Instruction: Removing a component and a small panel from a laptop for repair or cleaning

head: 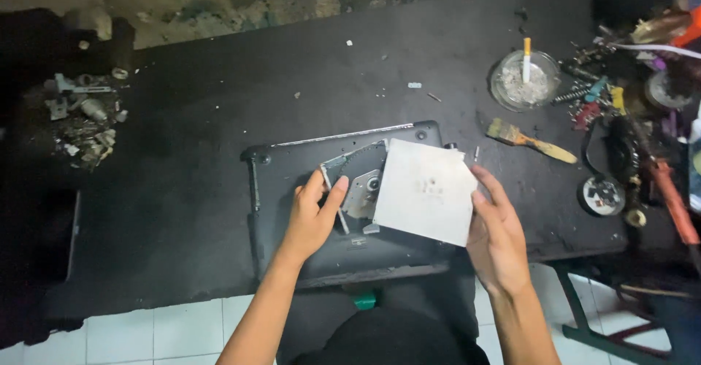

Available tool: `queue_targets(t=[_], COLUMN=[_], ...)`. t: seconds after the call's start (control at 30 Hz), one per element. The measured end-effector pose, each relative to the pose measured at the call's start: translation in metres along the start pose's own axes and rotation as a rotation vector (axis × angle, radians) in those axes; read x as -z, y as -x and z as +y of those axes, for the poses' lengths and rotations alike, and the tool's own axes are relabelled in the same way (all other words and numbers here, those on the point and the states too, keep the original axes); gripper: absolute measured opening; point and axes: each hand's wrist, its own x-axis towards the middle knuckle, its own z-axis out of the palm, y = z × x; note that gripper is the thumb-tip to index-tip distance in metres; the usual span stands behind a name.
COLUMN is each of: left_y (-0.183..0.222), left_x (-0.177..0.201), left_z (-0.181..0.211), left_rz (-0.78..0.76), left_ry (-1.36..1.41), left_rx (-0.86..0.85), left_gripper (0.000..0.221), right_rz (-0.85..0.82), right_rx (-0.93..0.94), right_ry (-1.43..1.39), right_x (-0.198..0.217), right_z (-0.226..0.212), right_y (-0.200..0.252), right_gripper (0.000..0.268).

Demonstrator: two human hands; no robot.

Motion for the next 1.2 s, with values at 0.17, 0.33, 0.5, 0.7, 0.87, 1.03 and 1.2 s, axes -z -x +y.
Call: queue_targets(t=[0.17,0.33,0.5,0.7,0.87,1.03,1.2], left_y=[-0.002,0.003,0.014,0.024,0.023,0.025,0.024], left_x=[0.004,0.013,0.007,0.003,0.007,0.005,0.006], left_z=[-0.003,0.030,0.032,0.006,0.032,0.028,0.031], left_rz=[0.035,-0.063,-0.056,-0.139,-0.081,-0.071,-0.068], left_ry=[0.063,0.035,0.273,0.467,0.398,0.342,0.314], left_rx=[0.112,0.289,0.625,0.158,0.279,0.271,0.270], left_gripper=[0.037,0.046,0.083,0.053,0.032,0.041,0.040], right_rz=[0.009,0.016,-0.078,-0.143,-0.117,-0.099,-0.090], right_rx=[0.207,0.257,0.391,0.418,0.419,0.460,0.469], right_ry=[-0.040,0.079,0.317,0.456,0.488,0.526,0.568], right_x=[-0.003,-0.006,-0.035,-0.046,-0.055,-0.060,-0.065], right_z=[0.016,0.030,0.033,0.037,0.034,0.035,0.032], right_y=[-0.010,-0.012,-0.007,-0.016,-0.008,-0.002,-0.002], right_gripper=[0.054,0.053,0.045,0.045,0.042,0.037,0.036])
